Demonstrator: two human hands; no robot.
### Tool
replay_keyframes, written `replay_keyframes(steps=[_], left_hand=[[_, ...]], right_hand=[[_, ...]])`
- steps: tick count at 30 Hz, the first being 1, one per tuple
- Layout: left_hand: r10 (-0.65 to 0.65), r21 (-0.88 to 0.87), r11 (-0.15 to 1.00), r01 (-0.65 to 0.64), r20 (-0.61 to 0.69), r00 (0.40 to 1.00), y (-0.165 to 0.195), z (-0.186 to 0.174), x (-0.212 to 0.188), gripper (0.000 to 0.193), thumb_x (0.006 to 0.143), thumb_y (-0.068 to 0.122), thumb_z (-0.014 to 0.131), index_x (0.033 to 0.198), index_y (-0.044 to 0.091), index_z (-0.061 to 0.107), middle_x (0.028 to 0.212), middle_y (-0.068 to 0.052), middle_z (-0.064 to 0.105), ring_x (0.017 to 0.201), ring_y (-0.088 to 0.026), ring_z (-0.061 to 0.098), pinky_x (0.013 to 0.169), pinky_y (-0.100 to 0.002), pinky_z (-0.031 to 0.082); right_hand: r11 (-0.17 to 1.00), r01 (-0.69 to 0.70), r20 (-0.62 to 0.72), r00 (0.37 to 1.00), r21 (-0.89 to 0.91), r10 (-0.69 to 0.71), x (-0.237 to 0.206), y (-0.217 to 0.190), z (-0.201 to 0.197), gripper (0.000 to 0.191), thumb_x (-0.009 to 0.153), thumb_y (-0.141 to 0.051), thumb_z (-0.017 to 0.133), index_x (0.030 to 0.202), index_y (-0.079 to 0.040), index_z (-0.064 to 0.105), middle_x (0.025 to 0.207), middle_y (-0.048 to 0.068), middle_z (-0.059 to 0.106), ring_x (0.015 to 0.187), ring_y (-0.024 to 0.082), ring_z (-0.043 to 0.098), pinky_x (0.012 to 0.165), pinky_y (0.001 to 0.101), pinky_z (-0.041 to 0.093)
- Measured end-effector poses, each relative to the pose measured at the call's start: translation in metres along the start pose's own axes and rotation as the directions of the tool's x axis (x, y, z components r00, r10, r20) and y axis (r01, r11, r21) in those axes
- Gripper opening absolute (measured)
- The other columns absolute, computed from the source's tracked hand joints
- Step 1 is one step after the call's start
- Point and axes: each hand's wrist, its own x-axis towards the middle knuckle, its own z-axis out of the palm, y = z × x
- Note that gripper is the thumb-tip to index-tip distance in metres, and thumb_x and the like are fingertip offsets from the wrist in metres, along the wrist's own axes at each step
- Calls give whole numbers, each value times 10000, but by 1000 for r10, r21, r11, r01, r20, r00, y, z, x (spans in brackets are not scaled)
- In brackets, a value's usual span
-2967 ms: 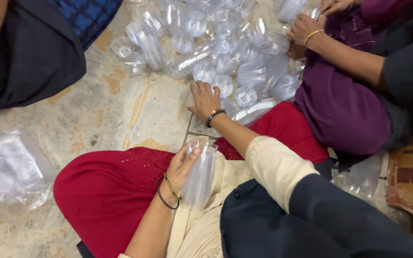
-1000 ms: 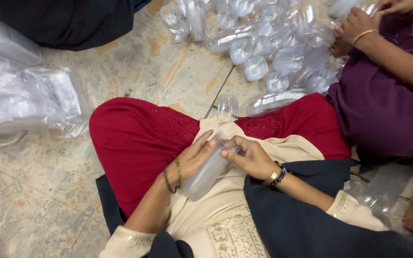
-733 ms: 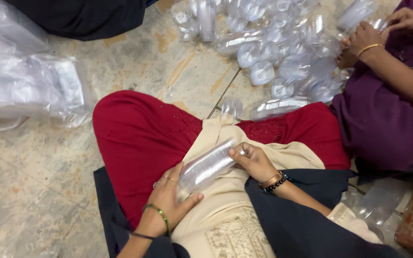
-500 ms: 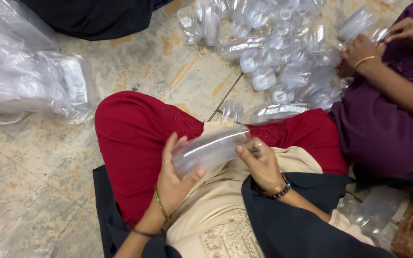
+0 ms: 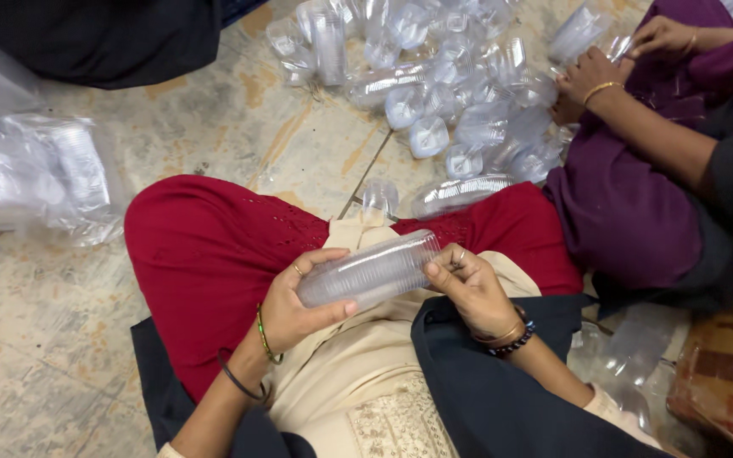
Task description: The person sits on the floor and nests clear plastic cups one by one into a long stacked sleeve, then places completed stacks into a cardboard box beside them. Other workers around them handle loose cups on the floor in the same way.
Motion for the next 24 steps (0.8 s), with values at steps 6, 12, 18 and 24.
replay_keyframes(steps=[6,12,18,24], left_hand=[[138,170,977,-126,-64,988,-5,-5,-11,728,726,203,906,1362,61,582,1324,-112,651,1210,-182,619,1022,-312,510],[-271,-358,916,184,-211,939,-31,5,1,753,729,324,860,1362,106,515,1252,-71,618,1168,-174,603,947,-368,563],[125,232,971,-55,-303,945,-26,5,-1,816,610,303,970,1259,53,543,1198,-116,665,1105,-205,653,961,-348,552],[334,421,889,-180,-328,884,-18,16,-3,853,591,304,984,1270,48,536,1222,-144,670,1136,-223,658,999,-349,527]], right_hand=[[990,67,3,998,-128,-67,-4,14,14,138,1026,-161,659,998,-41,597,944,4,610,811,40,523,744,221,478],[908,307,91,952,-286,-293,-9,5,31,177,959,-130,697,960,-23,555,1329,88,630,935,66,588,745,219,507],[996,28,-30,999,-79,-30,1,-4,35,184,919,-137,730,979,-28,595,1193,89,637,937,67,609,778,230,545],[987,-21,-109,994,-161,3,2,6,37,211,919,-161,780,896,-36,611,877,17,662,770,56,551,668,220,472]])
